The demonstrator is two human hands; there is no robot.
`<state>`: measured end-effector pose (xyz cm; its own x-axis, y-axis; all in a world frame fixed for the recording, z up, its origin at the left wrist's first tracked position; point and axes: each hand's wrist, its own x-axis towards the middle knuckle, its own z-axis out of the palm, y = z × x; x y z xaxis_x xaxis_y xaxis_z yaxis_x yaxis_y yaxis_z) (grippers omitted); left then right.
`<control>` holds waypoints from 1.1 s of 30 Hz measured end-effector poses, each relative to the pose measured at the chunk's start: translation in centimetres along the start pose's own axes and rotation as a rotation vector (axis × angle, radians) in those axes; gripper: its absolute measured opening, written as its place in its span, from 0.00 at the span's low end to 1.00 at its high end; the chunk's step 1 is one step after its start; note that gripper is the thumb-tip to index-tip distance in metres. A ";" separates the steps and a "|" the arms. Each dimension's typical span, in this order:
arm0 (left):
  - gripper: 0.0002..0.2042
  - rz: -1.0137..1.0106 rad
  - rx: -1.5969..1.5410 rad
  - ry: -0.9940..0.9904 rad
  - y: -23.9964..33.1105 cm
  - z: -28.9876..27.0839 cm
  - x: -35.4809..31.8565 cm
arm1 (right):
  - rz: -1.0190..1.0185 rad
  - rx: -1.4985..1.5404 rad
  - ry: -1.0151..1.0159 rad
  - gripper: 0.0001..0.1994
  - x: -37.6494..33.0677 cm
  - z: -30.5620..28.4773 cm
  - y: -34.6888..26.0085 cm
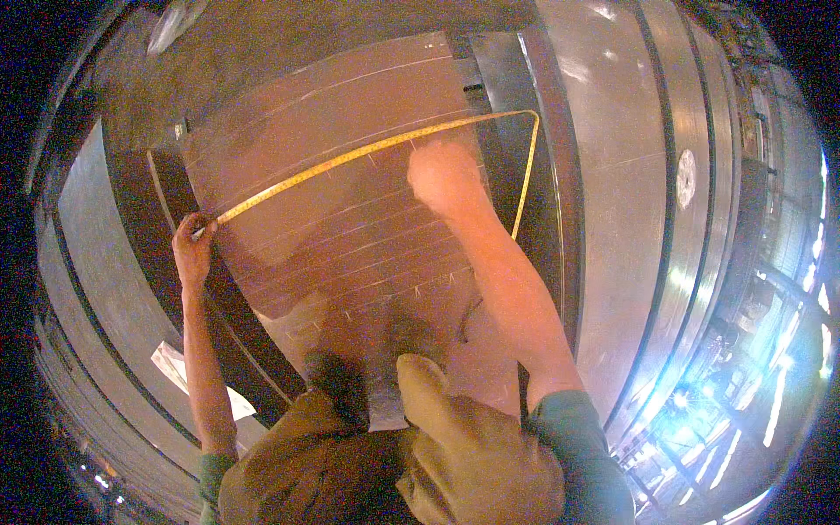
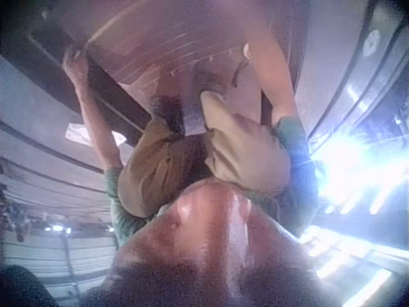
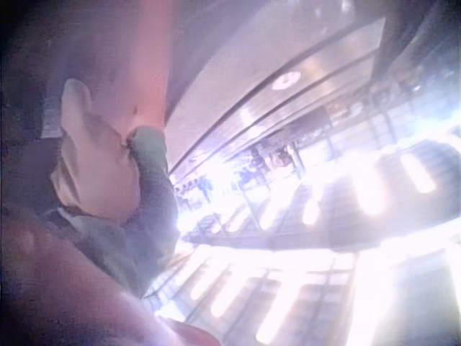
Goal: The person uses a tape measure and a white marker to measure and mark multiple horizontal lines on a large reddish-brown metal sheet. They repeatedly extend the tape, align it, and mark points along the sheet's surface. A white paper with markings is visible nearby.
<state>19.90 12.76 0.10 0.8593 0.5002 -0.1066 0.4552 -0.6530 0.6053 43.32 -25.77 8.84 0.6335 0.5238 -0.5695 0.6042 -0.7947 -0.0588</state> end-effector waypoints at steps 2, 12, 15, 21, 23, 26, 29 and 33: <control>0.10 -0.023 0.001 -0.040 0.5 0.1 0.5 | -0.002 0.056 -0.030 0.07 -1.6 0.5 1.3; 0.10 -0.001 -0.014 -0.042 0.6 0.2 0.5 | 0.122 0.421 0.455 0.09 -2.7 7.4 9.3; 0.09 0.009 -0.007 -0.037 0.1 0.4 0.6 | 0.197 0.573 0.567 0.07 -1.6 7.9 9.3; 0.09 0.010 -0.036 -0.047 0.5 0.1 0.5 | 0.254 0.689 0.658 0.06 -0.3 7.7 7.7; 0.09 0.019 -0.036 -0.046 0.2 0.1 0.5 | 0.283 0.733 0.643 0.06 -0.2 7.5 7.3; 0.10 0.004 -0.031 -0.046 0.3 0.2 0.6 | 0.206 0.682 0.756 0.07 -0.1 7.9 7.1; 0.10 -0.010 -0.020 -0.042 0.9 0.1 0.5 | 0.213 0.676 0.795 0.07 0.1 7.7 6.8; 0.10 -0.006 -0.016 -0.029 1.3 -0.1 0.4 | 0.240 0.591 0.736 0.08 0.0 7.1 6.4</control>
<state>20.85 12.17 0.94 0.8632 0.4870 -0.1330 0.4567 -0.6411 0.6168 43.75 -33.03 2.60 0.9732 0.2286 0.0229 0.2064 -0.8262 -0.5242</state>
